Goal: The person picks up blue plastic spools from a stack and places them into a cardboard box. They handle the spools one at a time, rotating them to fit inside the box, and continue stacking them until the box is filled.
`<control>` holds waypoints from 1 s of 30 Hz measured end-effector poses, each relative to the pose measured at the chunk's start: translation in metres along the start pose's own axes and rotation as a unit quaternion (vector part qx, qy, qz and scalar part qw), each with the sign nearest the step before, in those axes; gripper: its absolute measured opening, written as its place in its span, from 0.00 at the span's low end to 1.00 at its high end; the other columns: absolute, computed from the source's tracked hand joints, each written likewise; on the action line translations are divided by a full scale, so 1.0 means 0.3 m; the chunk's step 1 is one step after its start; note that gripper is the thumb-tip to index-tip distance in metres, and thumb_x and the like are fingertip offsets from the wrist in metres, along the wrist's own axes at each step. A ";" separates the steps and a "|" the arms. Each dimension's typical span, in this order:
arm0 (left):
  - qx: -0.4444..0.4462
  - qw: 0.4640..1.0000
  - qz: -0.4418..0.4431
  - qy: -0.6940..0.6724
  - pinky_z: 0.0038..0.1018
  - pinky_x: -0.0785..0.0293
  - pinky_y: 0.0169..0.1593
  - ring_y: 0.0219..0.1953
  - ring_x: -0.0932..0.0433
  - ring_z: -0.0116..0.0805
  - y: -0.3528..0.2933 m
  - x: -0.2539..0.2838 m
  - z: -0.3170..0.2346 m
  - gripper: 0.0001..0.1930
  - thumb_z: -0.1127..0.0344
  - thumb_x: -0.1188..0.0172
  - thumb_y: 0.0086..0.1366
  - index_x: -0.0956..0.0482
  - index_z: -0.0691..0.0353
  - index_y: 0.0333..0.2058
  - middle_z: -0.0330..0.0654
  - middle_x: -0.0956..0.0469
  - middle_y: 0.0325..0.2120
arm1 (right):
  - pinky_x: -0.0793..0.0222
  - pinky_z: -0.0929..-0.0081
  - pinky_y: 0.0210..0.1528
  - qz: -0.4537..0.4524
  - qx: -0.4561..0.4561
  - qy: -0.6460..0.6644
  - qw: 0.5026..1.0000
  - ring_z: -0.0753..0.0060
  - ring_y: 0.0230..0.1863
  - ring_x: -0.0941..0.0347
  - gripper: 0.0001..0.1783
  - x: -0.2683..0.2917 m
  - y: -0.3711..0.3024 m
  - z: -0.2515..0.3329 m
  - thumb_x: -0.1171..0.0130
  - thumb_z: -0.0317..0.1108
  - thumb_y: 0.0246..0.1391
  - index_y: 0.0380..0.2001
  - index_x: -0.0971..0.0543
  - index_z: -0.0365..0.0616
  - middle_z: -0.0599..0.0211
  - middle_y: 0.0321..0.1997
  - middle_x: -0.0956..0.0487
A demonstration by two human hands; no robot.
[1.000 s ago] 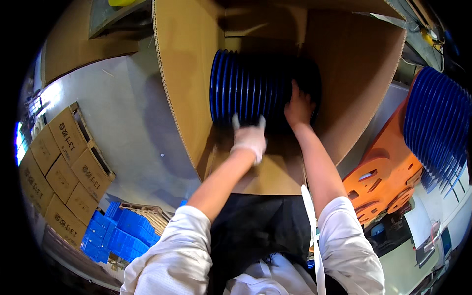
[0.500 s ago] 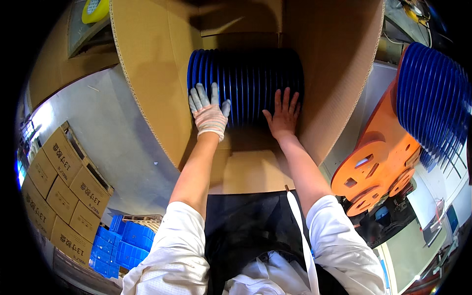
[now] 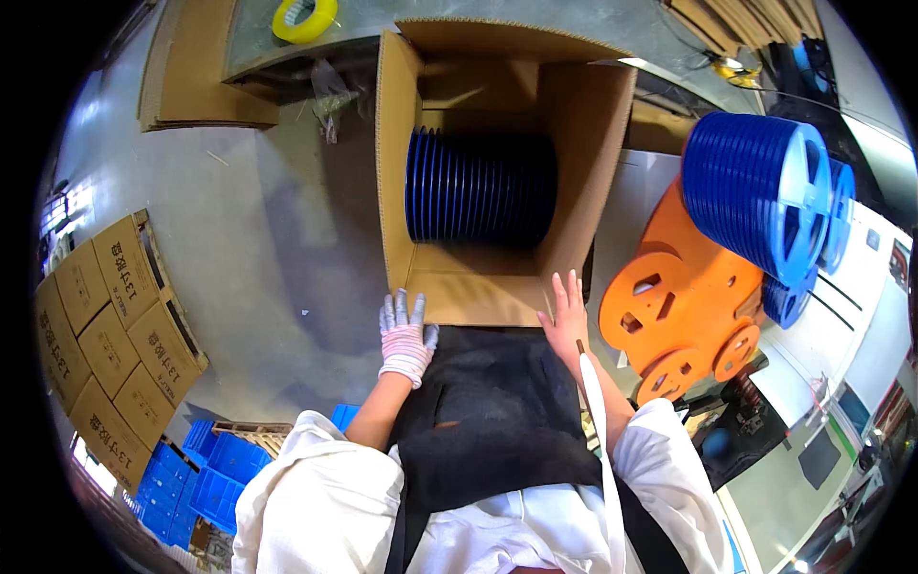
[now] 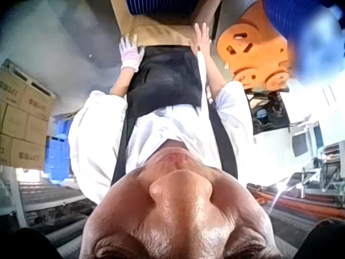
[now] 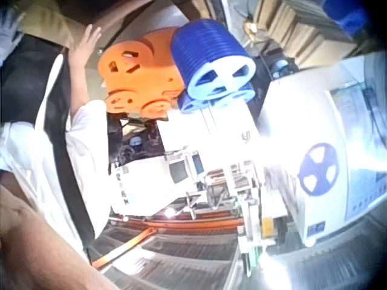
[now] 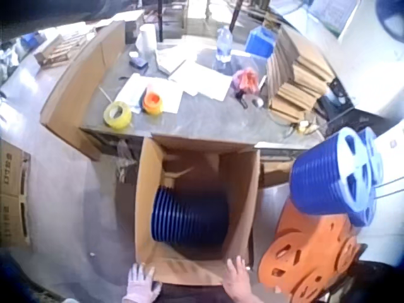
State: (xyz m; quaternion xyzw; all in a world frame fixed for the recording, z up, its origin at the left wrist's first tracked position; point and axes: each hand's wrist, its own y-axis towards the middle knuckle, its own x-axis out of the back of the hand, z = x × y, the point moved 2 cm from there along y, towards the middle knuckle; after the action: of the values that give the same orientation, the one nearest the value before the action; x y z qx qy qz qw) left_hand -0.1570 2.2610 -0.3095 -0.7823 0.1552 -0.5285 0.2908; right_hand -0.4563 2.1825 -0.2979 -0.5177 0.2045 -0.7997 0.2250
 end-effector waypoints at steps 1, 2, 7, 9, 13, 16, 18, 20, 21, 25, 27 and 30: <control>0.006 1.000 -0.005 -0.003 0.47 0.59 0.69 0.68 0.54 0.58 -0.016 0.028 0.014 0.34 0.52 0.45 0.59 0.39 0.54 0.63 0.54 0.49 0.66 | 0.49 0.52 0.68 -0.020 -0.012 0.009 1.000 0.45 0.72 0.58 0.44 0.042 -0.034 0.008 0.36 0.32 0.48 0.67 0.45 0.53 0.51 0.73 0.54; 0.014 0.999 0.005 0.040 0.41 0.51 0.68 0.67 0.48 0.53 -0.017 0.078 0.004 0.32 0.52 0.46 0.61 0.39 0.56 0.63 0.54 0.44 0.64 | 0.49 0.53 0.68 -0.044 -0.010 0.023 0.999 0.43 0.72 0.56 0.42 0.068 -0.063 -0.017 0.36 0.32 0.48 0.66 0.43 0.51 0.49 0.72 0.52; 0.042 0.983 0.119 -0.135 0.38 0.36 0.60 0.59 0.34 0.52 -0.046 0.160 0.068 0.28 0.50 0.51 0.65 0.35 0.59 0.59 0.54 0.33 0.57 | 0.52 0.57 0.70 -0.084 -0.029 0.022 0.996 0.46 0.71 0.52 0.35 0.204 -0.174 -0.063 0.38 0.39 0.51 0.62 0.36 0.45 0.46 0.70 0.47; 0.041 0.975 0.172 -0.132 0.41 0.34 0.57 0.56 0.32 0.55 -0.063 0.176 0.078 0.27 0.50 0.51 0.65 0.33 0.58 0.58 0.56 0.31 0.55 | 0.49 0.56 0.68 -0.083 -0.016 0.002 0.996 0.43 0.70 0.51 0.35 0.275 -0.184 -0.085 0.38 0.40 0.50 0.60 0.35 0.45 0.47 0.70 0.46; 0.034 0.985 0.142 -0.093 0.42 0.32 0.55 0.52 0.28 0.55 -0.032 0.158 0.095 0.23 0.50 0.51 0.65 0.30 0.56 0.55 0.56 0.25 0.48 | 0.49 0.57 0.69 -0.174 -0.066 0.027 0.982 0.45 0.71 0.52 0.37 0.492 -0.243 -0.234 0.37 0.40 0.50 0.63 0.37 0.47 0.49 0.70 0.46; 0.076 0.982 0.136 -0.105 0.41 0.31 0.54 0.51 0.26 0.54 -0.031 0.171 0.093 0.23 0.50 0.50 0.65 0.29 0.56 0.54 0.55 0.24 0.47 | 0.48 0.57 0.68 -0.356 -0.044 0.035 0.933 0.46 0.70 0.51 0.39 0.749 -0.178 -0.355 0.35 0.34 0.48 0.63 0.39 0.46 0.51 0.69 0.43; 0.094 0.987 0.108 -0.074 0.39 0.31 0.55 0.51 0.26 0.54 -0.058 0.257 -0.004 0.23 0.51 0.48 0.65 0.29 0.56 0.55 0.55 0.24 0.48 | 0.44 0.59 0.66 -0.469 0.017 -0.022 0.883 0.45 0.67 0.45 0.40 0.991 -0.112 -0.336 0.32 0.29 0.43 0.61 0.37 0.42 0.51 0.66 0.39; 0.091 0.988 0.101 -0.077 0.38 0.32 0.56 0.53 0.27 0.53 -0.042 0.219 -0.011 0.23 0.51 0.48 0.65 0.28 0.56 0.54 0.55 0.25 0.49 | 0.40 0.60 0.63 -0.491 0.065 -0.035 0.868 0.46 0.62 0.39 0.36 1.173 -0.001 -0.361 0.32 0.29 0.41 0.56 0.33 0.40 0.50 0.61 0.34; 0.096 0.986 0.111 -0.081 0.37 0.33 0.56 0.53 0.27 0.52 -0.044 0.221 -0.062 0.23 0.51 0.48 0.65 0.28 0.56 0.54 0.55 0.25 0.49 | 0.37 0.63 0.60 -0.437 0.012 -0.044 0.898 0.49 0.59 0.35 0.37 1.230 0.067 -0.417 0.30 0.35 0.40 0.55 0.31 0.41 0.51 0.58 0.31; 0.099 0.981 0.104 -0.126 0.36 0.33 0.56 0.53 0.27 0.53 -0.074 0.277 -0.266 0.23 0.51 0.48 0.65 0.28 0.56 0.54 0.55 0.25 0.49 | 0.31 0.64 0.52 0.035 -0.126 -0.007 0.991 0.51 0.50 0.26 0.37 1.325 0.333 -0.550 0.27 0.51 0.34 0.46 0.21 0.38 0.51 0.49 0.22; 0.069 0.983 0.068 -0.154 0.35 0.32 0.56 0.52 0.27 0.53 -0.074 0.250 -0.327 0.22 0.52 0.48 0.66 0.28 0.56 0.55 0.55 0.24 0.48 | 0.31 0.65 0.52 0.098 -0.156 0.022 0.983 0.52 0.49 0.25 0.36 1.312 0.393 -0.595 0.27 0.52 0.34 0.45 0.20 0.38 0.50 0.48 0.21; 0.079 0.981 0.066 -0.164 0.35 0.31 0.54 0.50 0.25 0.53 -0.101 0.231 -0.389 0.22 0.52 0.48 0.66 0.28 0.55 0.55 0.56 0.23 0.46 | 0.30 0.66 0.52 0.148 -0.145 0.000 0.978 0.54 0.49 0.24 0.37 1.249 0.468 -0.646 0.26 0.50 0.33 0.46 0.20 0.39 0.50 0.49 0.22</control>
State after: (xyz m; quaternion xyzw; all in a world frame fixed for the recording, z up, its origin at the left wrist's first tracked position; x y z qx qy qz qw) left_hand -0.2386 2.2126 -0.2081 -0.8207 0.1143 -0.3834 0.4079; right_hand -0.7495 1.8723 -0.1744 -0.5088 0.3926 -0.7193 0.2637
